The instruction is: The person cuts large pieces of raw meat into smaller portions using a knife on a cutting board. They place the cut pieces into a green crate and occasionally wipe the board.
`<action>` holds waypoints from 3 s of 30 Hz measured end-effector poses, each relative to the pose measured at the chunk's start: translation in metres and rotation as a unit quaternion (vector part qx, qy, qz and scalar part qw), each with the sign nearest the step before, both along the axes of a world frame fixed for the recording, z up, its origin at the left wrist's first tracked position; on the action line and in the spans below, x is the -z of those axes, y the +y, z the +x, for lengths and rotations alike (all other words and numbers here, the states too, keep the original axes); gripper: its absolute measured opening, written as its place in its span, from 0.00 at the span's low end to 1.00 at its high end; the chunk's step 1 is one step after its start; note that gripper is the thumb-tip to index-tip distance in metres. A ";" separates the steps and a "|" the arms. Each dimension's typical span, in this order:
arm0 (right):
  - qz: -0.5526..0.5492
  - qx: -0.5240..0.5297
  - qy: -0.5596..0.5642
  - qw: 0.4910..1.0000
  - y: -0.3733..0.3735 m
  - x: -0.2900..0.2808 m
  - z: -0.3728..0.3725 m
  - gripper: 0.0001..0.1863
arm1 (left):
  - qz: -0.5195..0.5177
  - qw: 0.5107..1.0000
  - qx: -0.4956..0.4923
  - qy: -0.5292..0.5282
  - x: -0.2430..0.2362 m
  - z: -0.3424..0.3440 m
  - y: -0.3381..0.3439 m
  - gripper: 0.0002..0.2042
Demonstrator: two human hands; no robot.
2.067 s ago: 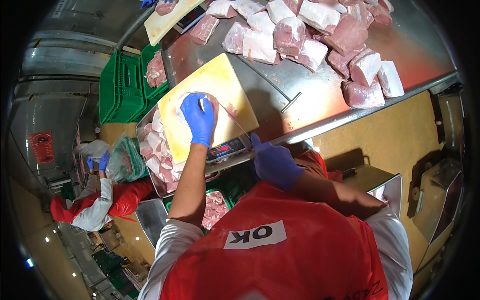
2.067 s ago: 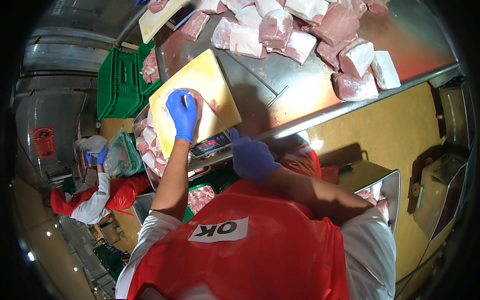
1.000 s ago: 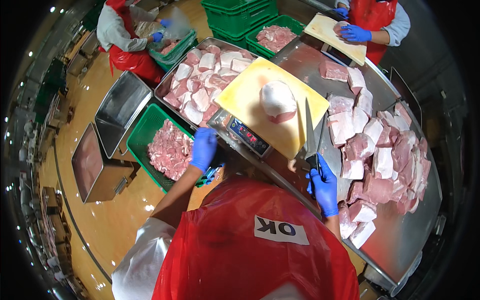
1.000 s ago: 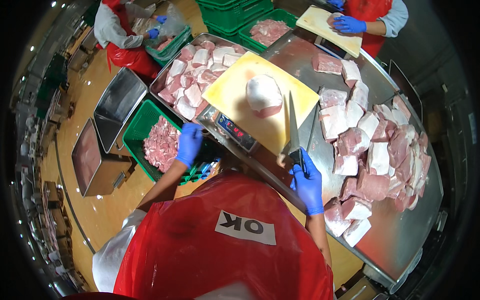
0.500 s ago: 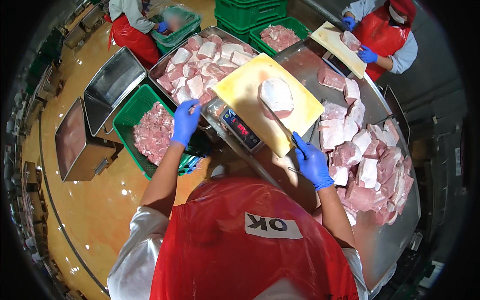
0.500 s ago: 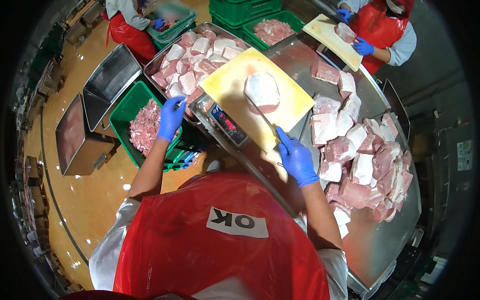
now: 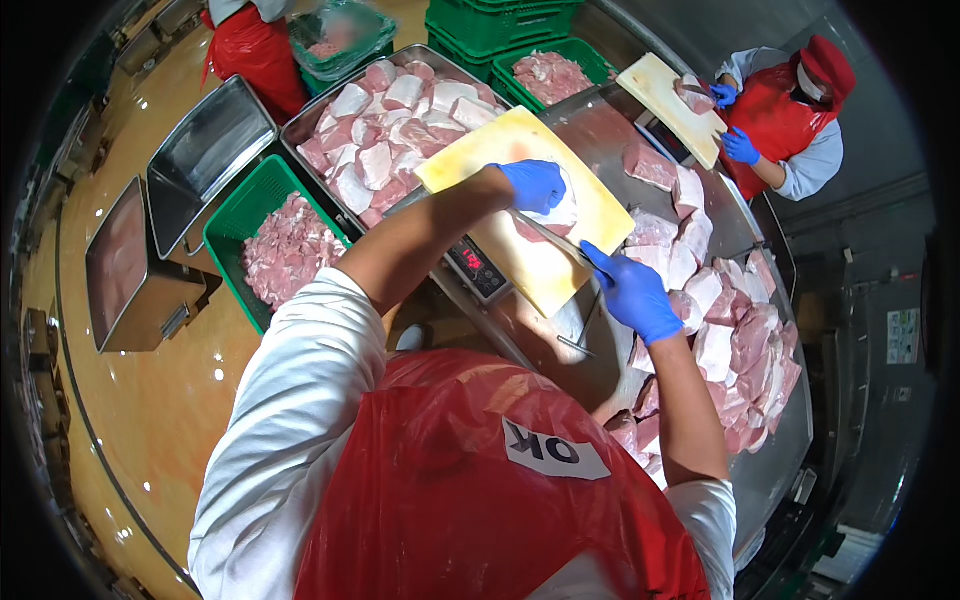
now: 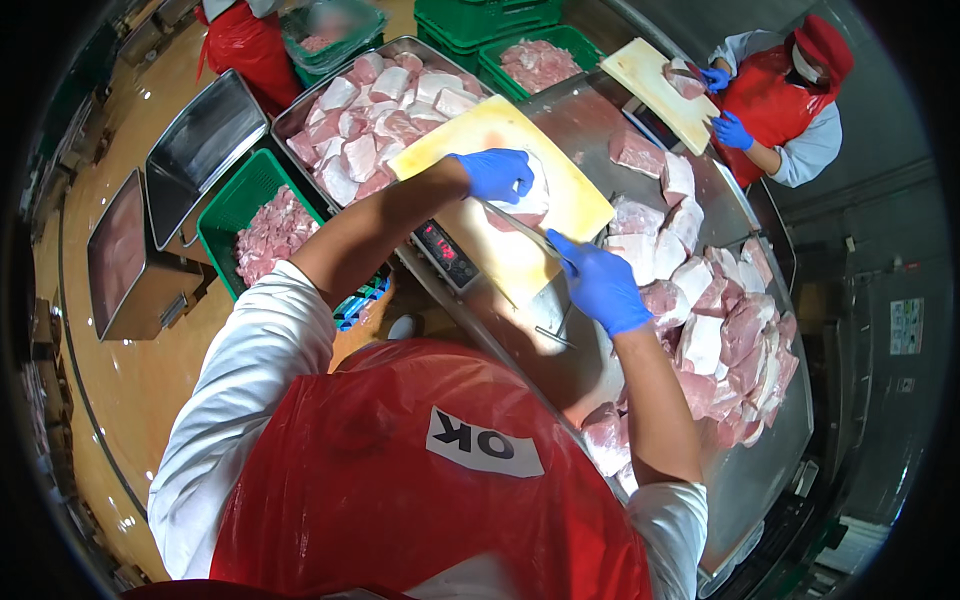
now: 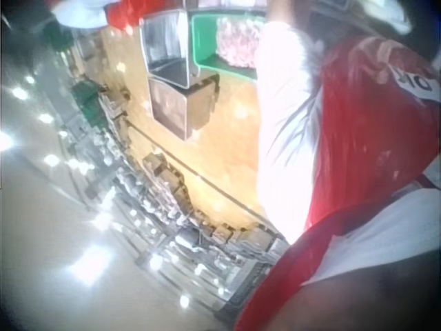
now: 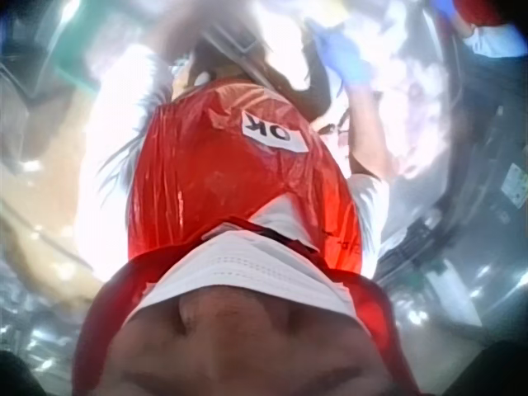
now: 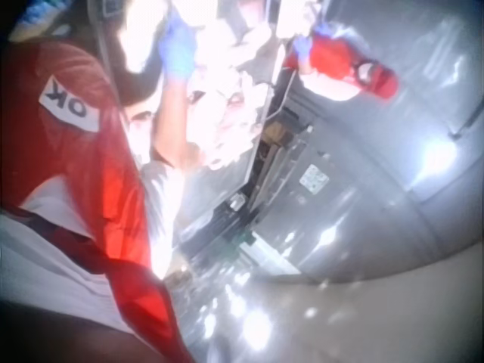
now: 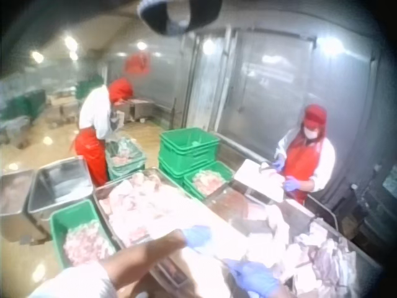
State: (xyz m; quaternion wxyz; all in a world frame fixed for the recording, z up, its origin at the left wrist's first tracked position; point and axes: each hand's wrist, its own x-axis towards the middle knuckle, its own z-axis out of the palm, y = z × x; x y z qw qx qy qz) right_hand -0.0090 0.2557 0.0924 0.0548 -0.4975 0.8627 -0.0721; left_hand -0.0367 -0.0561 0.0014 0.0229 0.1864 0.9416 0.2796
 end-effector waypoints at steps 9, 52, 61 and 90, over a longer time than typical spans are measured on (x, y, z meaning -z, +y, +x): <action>0.022 0.011 -0.025 0.999 -0.021 -0.002 0.012 0.27 | -0.010 1.000 -0.006 0.007 0.011 0.000 -0.007 0.07; -0.257 0.376 -0.418 0.786 0.167 0.063 0.092 0.29 | 0.247 0.873 -0.389 0.158 0.043 0.138 -0.032 0.07; -0.391 0.401 -0.401 0.725 0.092 0.087 0.103 0.26 | 0.214 0.946 -0.242 0.012 0.013 0.191 0.064 0.08; -0.493 0.590 -0.374 0.518 0.205 0.110 0.230 0.23 | -0.188 0.980 -0.056 -0.027 0.181 0.094 0.270 0.27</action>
